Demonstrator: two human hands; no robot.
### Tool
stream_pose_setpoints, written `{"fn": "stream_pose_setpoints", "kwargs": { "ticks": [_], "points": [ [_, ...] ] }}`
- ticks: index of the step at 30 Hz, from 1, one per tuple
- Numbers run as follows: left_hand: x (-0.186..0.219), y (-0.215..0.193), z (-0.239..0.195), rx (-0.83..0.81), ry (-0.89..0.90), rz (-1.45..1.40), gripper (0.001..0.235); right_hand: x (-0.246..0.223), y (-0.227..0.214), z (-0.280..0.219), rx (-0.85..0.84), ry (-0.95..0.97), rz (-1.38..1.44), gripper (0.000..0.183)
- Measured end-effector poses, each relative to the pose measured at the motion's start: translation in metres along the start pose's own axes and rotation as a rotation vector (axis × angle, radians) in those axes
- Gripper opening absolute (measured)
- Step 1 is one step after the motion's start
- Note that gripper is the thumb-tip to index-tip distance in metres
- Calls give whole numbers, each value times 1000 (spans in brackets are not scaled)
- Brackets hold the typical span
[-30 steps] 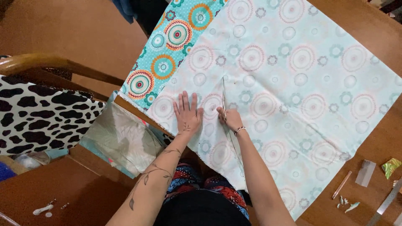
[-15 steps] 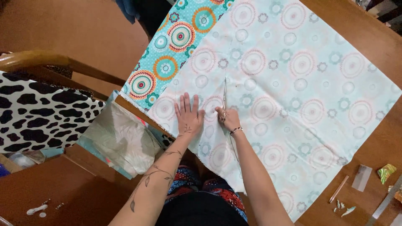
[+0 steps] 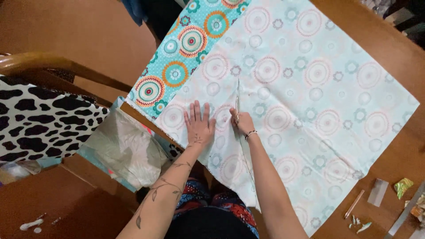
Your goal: The person uses scissors to cut a large piece of patterned fabric laid out on a wooden table. They trim the edges and make straight cuts along the material while a black cat walks around their feet.
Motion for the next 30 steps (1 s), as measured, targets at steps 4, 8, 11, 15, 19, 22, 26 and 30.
{"fn": "stream_pose_setpoints", "kwargs": {
  "ticks": [4, 8, 11, 15, 19, 22, 26, 30],
  "points": [
    [1, -2, 1, -28, -5, -1, 60, 12, 2, 12, -6, 16, -16, 88],
    [3, -13, -3, -14, 4, -3, 58, 22, 4, 16, 28, 30, 1, 84],
    [5, -12, 7, 28, 32, 8, 58, 12, -4, 18, 55, 37, 46, 80],
    [6, -19, 1, 89, 50, 33, 58, 13, 1, 10, 25, 54, 37, 76],
    [2, -15, 3, 107, 49, 39, 58, 3, -1, 13, -3, 59, -1, 77],
    [3, -13, -1, 101, 62, 51, 58, 1, -3, 19, -16, -11, -78, 84],
    [3, -16, 1, 103, 56, 49, 58, -7, -6, 22, 16, -51, -150, 98],
    [5, -19, 1, 119, 47, 18, 59, -1, -4, 28, 25, -12, -117, 92]
  ]
}}
Point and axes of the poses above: each hand's wrist, its own z-axis towards the middle knuckle, its own y-axis out of the palm, x = y × z, the point moved 6 cm from there along z, towards the middle knuckle, and after that the axes turned 1 degree about z, right-handed, at the moved point
